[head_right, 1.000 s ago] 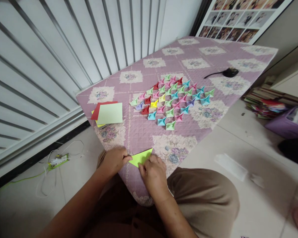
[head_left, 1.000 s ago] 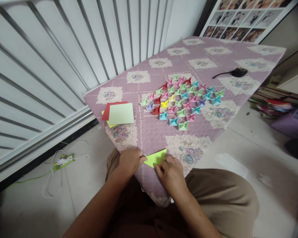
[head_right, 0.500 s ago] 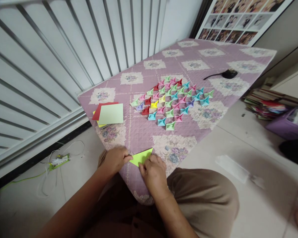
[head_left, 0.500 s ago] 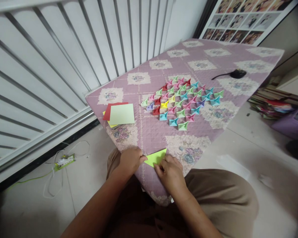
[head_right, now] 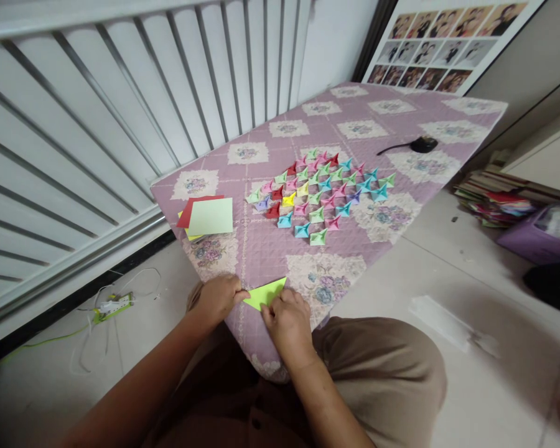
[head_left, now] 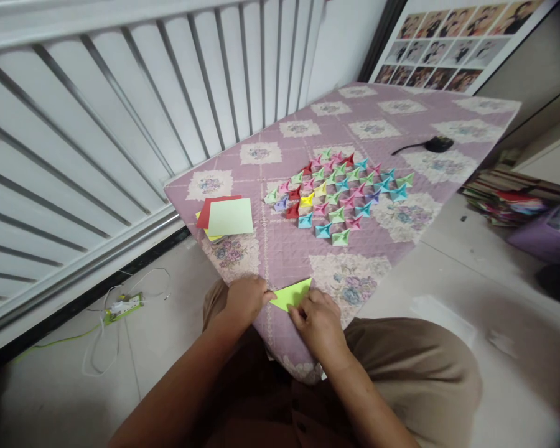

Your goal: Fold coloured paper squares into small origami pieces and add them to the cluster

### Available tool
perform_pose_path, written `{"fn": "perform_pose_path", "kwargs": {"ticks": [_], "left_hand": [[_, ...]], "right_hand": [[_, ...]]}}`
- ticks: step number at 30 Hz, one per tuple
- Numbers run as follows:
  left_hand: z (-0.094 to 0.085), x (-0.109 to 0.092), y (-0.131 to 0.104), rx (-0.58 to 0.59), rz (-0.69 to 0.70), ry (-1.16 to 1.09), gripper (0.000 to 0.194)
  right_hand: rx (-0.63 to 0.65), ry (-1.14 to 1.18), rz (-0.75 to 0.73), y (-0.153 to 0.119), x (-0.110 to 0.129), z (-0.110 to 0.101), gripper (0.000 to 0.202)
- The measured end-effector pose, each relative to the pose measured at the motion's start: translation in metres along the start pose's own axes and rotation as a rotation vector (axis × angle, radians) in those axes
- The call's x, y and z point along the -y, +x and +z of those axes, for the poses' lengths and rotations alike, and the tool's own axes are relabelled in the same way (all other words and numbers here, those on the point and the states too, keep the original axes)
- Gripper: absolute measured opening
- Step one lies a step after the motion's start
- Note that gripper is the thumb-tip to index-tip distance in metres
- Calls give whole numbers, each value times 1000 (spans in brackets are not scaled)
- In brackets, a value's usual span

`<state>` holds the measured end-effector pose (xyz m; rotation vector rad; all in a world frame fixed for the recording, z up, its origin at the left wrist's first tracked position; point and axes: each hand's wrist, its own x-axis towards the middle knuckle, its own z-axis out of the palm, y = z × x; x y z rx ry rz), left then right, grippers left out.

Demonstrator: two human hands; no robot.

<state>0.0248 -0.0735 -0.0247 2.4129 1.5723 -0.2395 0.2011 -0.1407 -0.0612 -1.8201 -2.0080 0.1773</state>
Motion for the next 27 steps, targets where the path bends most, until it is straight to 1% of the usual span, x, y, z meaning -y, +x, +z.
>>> {"fn": "perform_pose_path", "kwargs": {"ticks": [6, 10, 12, 15, 17, 19, 21, 23, 27], "left_hand": [[9, 4, -3, -63, 24, 6, 28], [15, 7, -6, -127, 62, -5, 22], [16, 7, -7, -165, 120, 23, 19], [14, 6, -10, -212, 292, 95, 19], [12, 6, -11, -211, 428, 132, 25], [8, 6, -11, -188, 531, 163, 29], [5, 6, -9, -161, 591, 188, 31], [2, 6, -7, -142, 622, 195, 32], [-1, 5, -5, -120, 640, 184, 31]], "right_hand": [[-43, 54, 24, -3, 1, 1, 15], [-36, 63, 26, -5, 1, 0, 13], [-29, 60, 28, -5, 2, -1, 12], [-30, 55, 26, -5, 3, -2, 11], [-37, 53, 21, -5, 3, -3, 12], [-46, 46, 14, -6, 4, -3, 12], [-62, 35, -5, -7, 5, -4, 12], [-84, 31, -49, -10, 4, -3, 12], [-101, 60, -217, -17, -1, -3, 14]]}}
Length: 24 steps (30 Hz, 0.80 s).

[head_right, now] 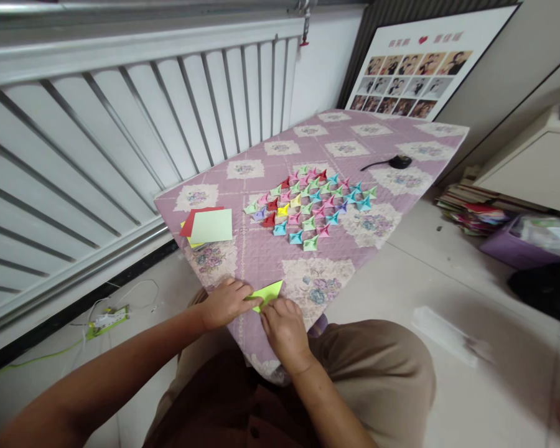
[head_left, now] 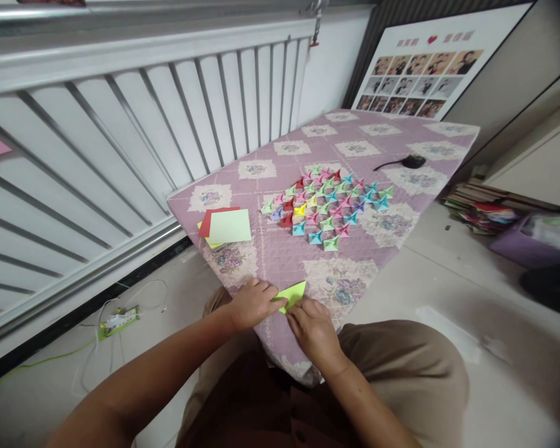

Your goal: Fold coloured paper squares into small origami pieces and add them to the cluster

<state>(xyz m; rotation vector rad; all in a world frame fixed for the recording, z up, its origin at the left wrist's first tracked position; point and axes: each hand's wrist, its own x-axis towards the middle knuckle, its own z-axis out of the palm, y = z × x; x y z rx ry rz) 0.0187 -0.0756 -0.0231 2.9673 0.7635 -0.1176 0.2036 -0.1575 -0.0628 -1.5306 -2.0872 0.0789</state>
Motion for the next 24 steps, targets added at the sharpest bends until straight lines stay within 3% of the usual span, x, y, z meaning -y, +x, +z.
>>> {"fn": "perform_pose_path", "kwargs": {"ticks": [4, 11, 24], "left_hand": [[-2, -2, -2, 13, 8, 24, 32], [5, -4, -24, -15, -17, 29, 34], [18, 4, -54, -20, -209, 9, 41]], "right_hand": [[67, -7, -113, -6, -4, -4, 24], [158, -102, -141, -3, -3, -9, 30], [76, -71, -200, -18, -14, -8, 23]]}}
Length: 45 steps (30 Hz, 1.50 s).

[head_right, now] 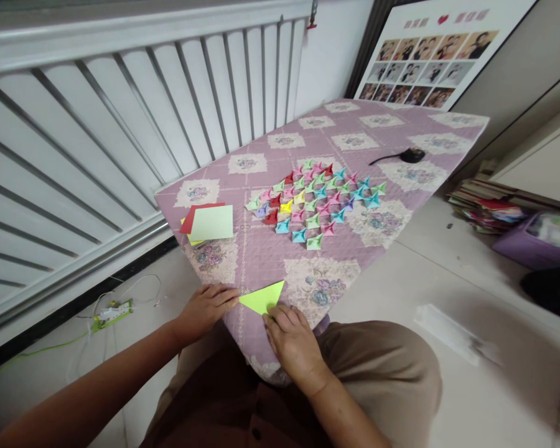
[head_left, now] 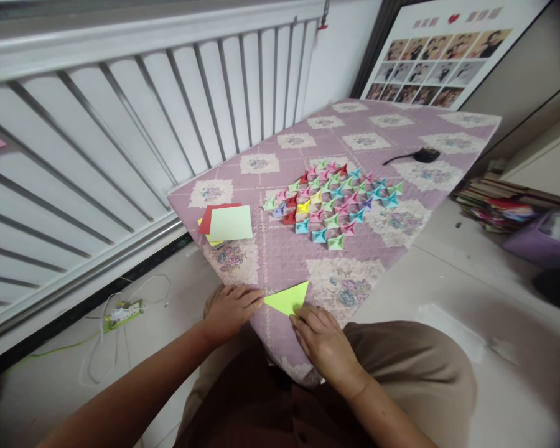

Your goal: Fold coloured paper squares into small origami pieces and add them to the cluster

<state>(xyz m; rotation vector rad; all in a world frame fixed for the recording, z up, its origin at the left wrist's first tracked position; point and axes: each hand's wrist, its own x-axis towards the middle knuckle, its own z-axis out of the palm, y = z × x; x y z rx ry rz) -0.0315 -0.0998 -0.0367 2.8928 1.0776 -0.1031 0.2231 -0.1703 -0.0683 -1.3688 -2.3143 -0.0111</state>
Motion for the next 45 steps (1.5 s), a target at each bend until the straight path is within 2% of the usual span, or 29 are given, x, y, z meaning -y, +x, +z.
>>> {"fn": "perform_pose_path", "kwargs": {"ticks": [13, 20, 23, 27, 28, 31, 34, 41, 45], "left_hand": [[7, -5, -3, -50, -39, 7, 41], [16, -10, -5, -119, -113, -42, 37], [12, -14, 2, -125, -195, -154, 31], [0, -30, 22, -230, -452, -316, 30], [-2, -36, 28, -241, -479, -344, 32], [-8, -51, 47, -189, -493, -349, 40], [-11, -58, 61, -103, -538, -294, 40], [-20, -49, 75, 37, -506, -304, 41], [-22, -46, 78, 44, -497, -367, 35]], "right_hand": [[-23, -14, -26, -10, 0, -3, 24], [-91, 14, 133, -4, 13, -2, 18], [-109, 41, 197, -2, 17, -1, 17], [-133, 54, 230, 0, 21, -1, 17], [-137, 53, 230, 0, 21, -2, 17], [-151, 54, 225, 0, 23, -2, 17], [-182, 86, 219, -2, 22, 0, 16], [-244, 145, 201, -7, 18, 7, 13], [-265, 148, 187, -8, 16, 8, 12]]}}
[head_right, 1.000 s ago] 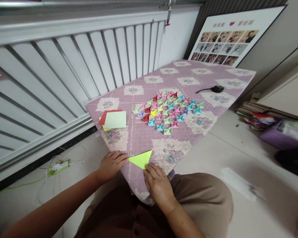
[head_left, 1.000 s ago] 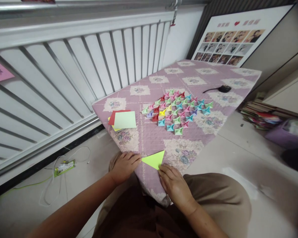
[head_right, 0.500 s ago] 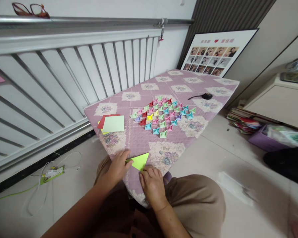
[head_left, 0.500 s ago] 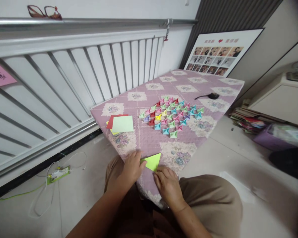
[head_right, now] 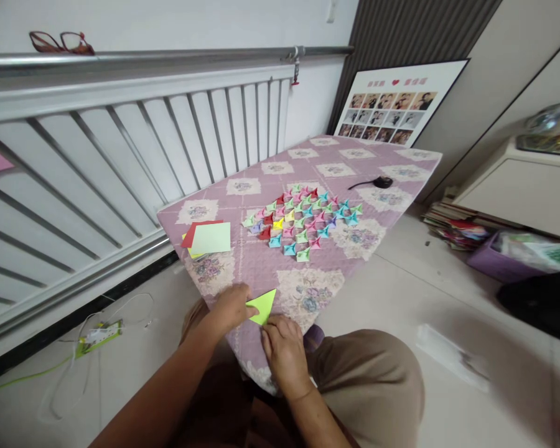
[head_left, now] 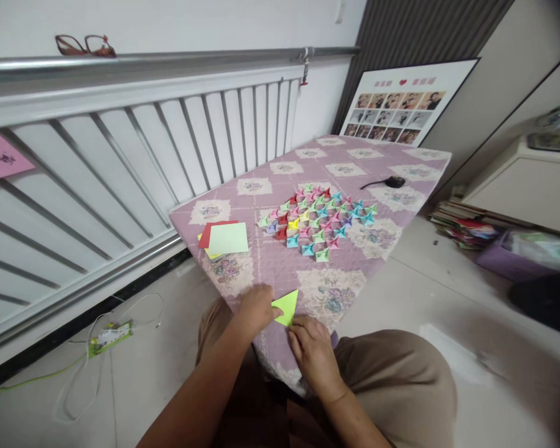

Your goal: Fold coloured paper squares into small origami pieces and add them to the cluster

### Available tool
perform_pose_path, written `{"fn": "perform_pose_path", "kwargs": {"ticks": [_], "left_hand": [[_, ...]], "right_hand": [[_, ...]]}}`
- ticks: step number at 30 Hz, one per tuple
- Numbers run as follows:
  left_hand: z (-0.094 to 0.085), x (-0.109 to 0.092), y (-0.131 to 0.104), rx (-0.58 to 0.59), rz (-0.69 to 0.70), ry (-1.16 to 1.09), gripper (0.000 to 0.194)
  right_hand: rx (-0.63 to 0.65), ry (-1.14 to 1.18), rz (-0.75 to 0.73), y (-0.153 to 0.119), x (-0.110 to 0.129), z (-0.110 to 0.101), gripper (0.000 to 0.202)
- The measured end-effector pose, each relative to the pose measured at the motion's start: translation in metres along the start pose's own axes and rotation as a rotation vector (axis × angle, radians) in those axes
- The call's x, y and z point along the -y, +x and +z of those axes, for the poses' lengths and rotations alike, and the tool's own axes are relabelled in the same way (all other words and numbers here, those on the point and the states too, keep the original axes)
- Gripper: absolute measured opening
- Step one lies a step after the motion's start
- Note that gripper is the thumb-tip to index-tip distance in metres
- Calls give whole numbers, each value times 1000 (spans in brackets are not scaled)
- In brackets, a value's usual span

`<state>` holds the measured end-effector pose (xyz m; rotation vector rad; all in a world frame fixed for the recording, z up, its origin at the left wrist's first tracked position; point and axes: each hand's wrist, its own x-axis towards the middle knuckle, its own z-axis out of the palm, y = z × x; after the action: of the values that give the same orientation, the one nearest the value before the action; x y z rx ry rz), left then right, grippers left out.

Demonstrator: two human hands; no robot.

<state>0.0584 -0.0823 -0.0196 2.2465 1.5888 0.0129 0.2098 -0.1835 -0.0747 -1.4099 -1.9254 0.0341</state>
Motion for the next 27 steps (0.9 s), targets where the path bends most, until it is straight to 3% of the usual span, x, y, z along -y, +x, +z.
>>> {"fn": "perform_pose_path", "kwargs": {"ticks": [6, 12, 17, 20, 24, 27], "left_hand": [[7, 2, -1, -29, -14, -55, 26], [13, 3, -7, -97, -34, -261, 13], [17, 5, -12, -101, -40, -363, 14], [20, 6, -16, -130, -20, -563, 16], [15, 4, -27, -160, 57, -761, 18], [3, 1, -39, -162, 100, -806, 18]], "right_hand": [[-9, 25, -5, -2, -1, 0, 12], [-10, 48, 13, -2, -2, 1, 12], [7, 118, 47, -4, -5, 1, 11], [-20, 211, 196, -5, -8, 3, 19], [-91, 410, 510, 2, -5, 0, 55], [7, 629, 593, 11, 2, -9, 55]]}}
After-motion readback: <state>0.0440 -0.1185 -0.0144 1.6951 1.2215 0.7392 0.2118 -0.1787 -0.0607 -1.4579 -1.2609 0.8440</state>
